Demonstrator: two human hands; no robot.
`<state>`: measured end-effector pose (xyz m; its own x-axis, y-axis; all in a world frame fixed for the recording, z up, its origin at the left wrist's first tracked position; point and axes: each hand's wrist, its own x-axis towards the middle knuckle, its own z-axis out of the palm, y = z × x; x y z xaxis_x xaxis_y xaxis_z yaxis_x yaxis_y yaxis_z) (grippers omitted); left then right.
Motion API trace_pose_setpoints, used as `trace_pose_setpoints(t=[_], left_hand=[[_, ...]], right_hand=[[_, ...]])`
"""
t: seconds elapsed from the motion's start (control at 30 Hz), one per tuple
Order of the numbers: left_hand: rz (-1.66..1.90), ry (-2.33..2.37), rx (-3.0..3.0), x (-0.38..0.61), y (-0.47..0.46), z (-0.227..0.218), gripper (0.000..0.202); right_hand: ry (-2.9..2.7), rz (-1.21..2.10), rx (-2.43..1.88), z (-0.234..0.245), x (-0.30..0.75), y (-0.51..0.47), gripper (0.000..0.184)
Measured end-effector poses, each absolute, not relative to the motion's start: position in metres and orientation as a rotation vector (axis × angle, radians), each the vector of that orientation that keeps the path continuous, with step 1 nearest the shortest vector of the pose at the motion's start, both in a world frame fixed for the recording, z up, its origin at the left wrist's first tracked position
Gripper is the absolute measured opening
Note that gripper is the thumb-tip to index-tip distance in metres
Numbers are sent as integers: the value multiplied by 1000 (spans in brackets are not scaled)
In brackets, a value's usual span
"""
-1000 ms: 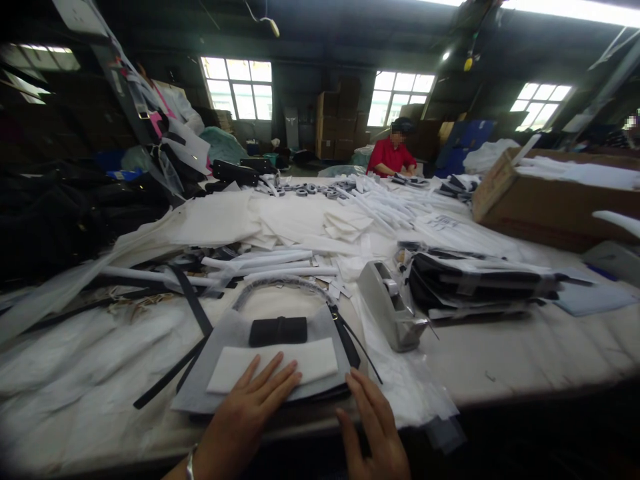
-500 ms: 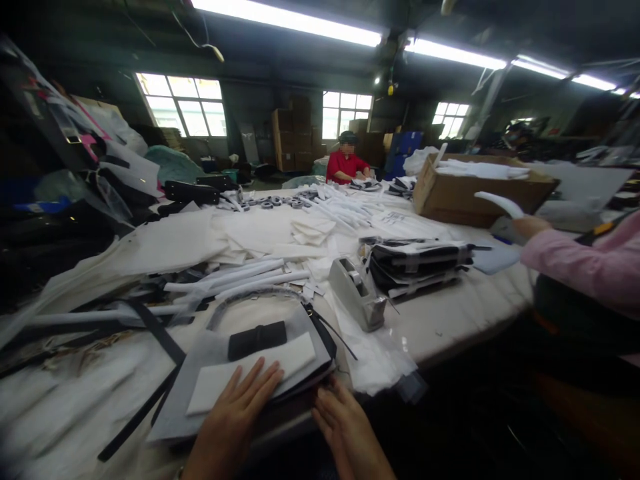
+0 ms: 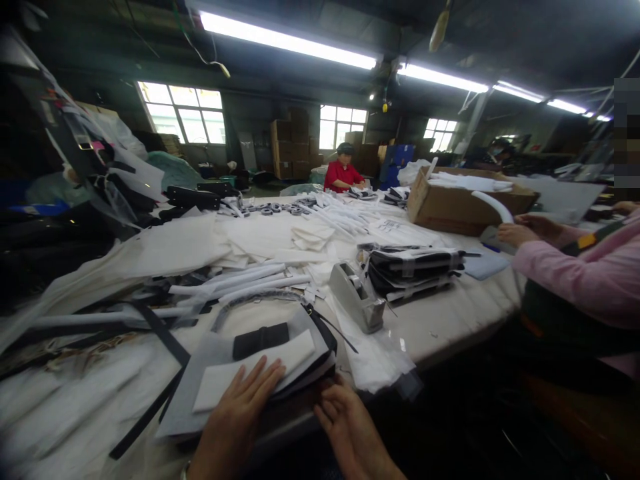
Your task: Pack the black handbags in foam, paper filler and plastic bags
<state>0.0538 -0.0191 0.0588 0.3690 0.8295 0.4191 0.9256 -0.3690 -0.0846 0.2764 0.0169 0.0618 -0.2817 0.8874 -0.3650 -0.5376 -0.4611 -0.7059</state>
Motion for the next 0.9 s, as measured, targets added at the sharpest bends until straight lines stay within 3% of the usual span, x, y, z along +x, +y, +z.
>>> trace_pose_setpoints(t=[0.07, 0.17, 0.27, 0.5, 0.6, 0.73, 0.8, 0.9], left_hand=[[-456, -1547, -2337, 51, -21, 59, 85], [-460, -1537, -2356, 48, -26, 64, 85], [-472, -1553, -2386, 50, -31, 72, 82], [-642, -1519, -2142, 51, -29, 61, 61], [-699, -1467, -2052, 45, -25, 55, 54], [-746, -1487, -2009, 39, -22, 58, 53], [-764, -1515, -1979, 37, -21, 62, 53], [-770, -1550, -1954, 33, -19, 67, 53]], right_hand=[[-594, 1887, -896, 71, 270, 20, 26], [-554, 1901, -881, 82, 261, 23, 9], [-541, 1891, -900, 91, 256, 24, 4], [-606, 1843, -880, 104, 248, 21, 2], [-669, 1831, -788, 117, 241, 18, 7], [-1111, 1783, -792, 127, 252, 24, 31], [-1473, 1530, -956, 120, 274, 37, 35], [-1950, 730, -1169, 95, 323, 66, 25]])
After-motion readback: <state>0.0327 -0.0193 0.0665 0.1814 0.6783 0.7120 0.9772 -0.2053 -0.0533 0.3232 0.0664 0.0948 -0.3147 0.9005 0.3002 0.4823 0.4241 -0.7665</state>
